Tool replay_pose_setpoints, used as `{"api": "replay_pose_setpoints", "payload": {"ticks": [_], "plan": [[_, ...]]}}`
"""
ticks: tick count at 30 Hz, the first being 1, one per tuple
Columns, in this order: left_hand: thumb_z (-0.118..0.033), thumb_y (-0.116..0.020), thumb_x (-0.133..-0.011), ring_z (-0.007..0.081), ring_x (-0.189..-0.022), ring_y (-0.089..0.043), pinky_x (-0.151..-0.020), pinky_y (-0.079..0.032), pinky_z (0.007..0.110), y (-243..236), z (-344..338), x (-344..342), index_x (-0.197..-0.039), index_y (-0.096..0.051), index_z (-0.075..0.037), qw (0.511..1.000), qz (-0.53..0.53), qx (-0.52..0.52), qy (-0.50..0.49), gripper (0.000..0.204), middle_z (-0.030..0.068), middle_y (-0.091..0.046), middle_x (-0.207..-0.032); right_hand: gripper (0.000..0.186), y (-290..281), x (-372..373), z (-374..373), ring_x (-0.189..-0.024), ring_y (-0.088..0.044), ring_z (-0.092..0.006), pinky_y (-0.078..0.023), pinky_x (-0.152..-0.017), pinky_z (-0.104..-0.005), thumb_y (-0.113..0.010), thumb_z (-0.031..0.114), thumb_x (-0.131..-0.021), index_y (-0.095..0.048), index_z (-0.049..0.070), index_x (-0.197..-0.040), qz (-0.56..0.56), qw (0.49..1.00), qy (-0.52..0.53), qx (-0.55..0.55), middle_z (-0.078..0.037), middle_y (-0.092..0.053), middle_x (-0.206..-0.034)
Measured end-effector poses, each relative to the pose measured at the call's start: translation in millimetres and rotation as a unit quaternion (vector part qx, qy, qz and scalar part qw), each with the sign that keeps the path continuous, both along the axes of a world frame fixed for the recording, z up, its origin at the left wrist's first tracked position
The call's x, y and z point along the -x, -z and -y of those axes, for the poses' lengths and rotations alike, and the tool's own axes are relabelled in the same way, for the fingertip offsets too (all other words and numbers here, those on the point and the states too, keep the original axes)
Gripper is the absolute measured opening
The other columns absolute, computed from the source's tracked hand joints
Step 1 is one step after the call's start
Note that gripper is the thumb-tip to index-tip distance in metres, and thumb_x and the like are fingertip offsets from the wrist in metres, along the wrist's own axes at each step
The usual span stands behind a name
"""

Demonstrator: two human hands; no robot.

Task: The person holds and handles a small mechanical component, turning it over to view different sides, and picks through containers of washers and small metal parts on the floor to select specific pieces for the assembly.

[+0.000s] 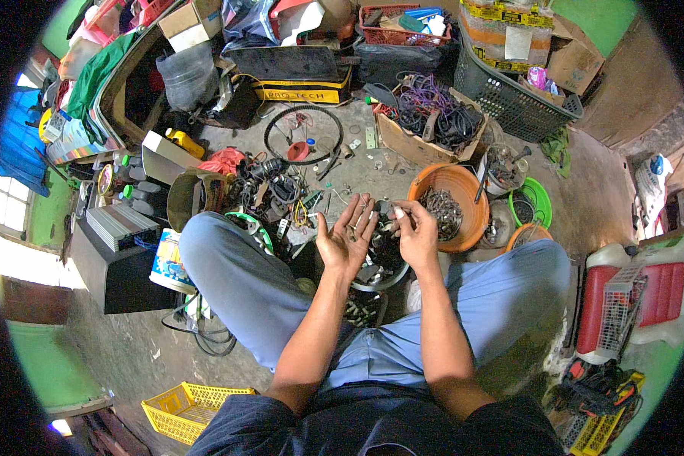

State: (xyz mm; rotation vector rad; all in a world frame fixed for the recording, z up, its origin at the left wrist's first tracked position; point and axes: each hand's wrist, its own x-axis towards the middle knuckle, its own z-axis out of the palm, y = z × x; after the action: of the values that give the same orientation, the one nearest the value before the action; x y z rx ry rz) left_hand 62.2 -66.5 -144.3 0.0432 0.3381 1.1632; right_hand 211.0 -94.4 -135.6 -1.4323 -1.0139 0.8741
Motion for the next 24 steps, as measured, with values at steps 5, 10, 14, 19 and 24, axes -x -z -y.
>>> {"api": "replay_pose_setpoints", "payload": {"ticks": [5, 10, 14, 19, 24], "plan": [[-0.061, -0.04, -0.097, 0.0346, -0.141, -0.037, -0.118, -0.031, 0.045, 4, 0, 0, -0.144, -0.036, 0.007, 1.0, -0.004, -0.007, 0.005, 0.083, 0.0228, -0.039, -0.15, 0.017, 9, -1, -2, -0.079, -0.066, -0.0171, -0.05, -0.074, -0.0311, -0.059, 0.008, -0.094, -0.068, -0.001, -0.106, 0.002, 1.0, 0.002, 0.006, -0.01, -0.071, -0.086], [-0.05, -0.043, -0.099, 0.036, -0.14, -0.038, -0.117, -0.031, 0.046, 13, -2, 0, -0.143, -0.037, 0.008, 1.0, -0.022, 0.0, 0.002, 0.073, 0.0232, -0.041, -0.148, 0.017, 17, -5, -4, -0.089, -0.071, -0.0254, -0.052, -0.08, -0.0362, -0.063, 0.011, -0.091, -0.072, 0.001, -0.101, 0.068, 0.997, 0.004, 0.032, -0.016, -0.073, -0.094], [-0.048, -0.043, -0.1, 0.0362, -0.139, -0.04, -0.117, -0.033, 0.046, 12, -2, 0, -0.142, -0.038, 0.009, 1.0, -0.021, 0.01, 0.002, 0.07, 0.024, -0.043, -0.147, 0.017, 17, -8, 3, -0.078, -0.069, -0.0276, -0.053, -0.074, -0.0371, -0.069, 0.014, -0.087, -0.073, 0.001, -0.097, 0.224, 0.971, -0.007, 0.088, -0.017, -0.072, -0.086], [-0.049, -0.044, -0.1, 0.0353, -0.138, -0.042, -0.116, -0.034, 0.045, 10, -2, -2, -0.141, -0.039, 0.009, 0.999, -0.031, 0.012, 0.004, 0.071, 0.0245, -0.045, -0.145, 0.018, 14, -4, 6, -0.078, -0.07, -0.0331, -0.053, -0.073, -0.0408, -0.071, 0.016, -0.084, -0.072, 0.001, -0.093, 0.28, 0.942, -0.036, 0.181, -0.018, -0.072, -0.084], [-0.051, -0.042, -0.1, 0.0336, -0.137, -0.043, -0.116, -0.033, 0.045, 11, -2, -1, -0.141, -0.04, 0.008, 0.999, -0.035, 0.016, 0.011, 0.072, 0.0232, -0.046, -0.145, 0.013, -2, 7, 2, -0.071, -0.068, -0.0294, -0.052, -0.067, -0.0384, -0.071, 0.012, -0.084, -0.07, 0.0, -0.09, 0.232, 0.972, -0.022, 0.042, -0.015, -0.07, -0.081]]}}
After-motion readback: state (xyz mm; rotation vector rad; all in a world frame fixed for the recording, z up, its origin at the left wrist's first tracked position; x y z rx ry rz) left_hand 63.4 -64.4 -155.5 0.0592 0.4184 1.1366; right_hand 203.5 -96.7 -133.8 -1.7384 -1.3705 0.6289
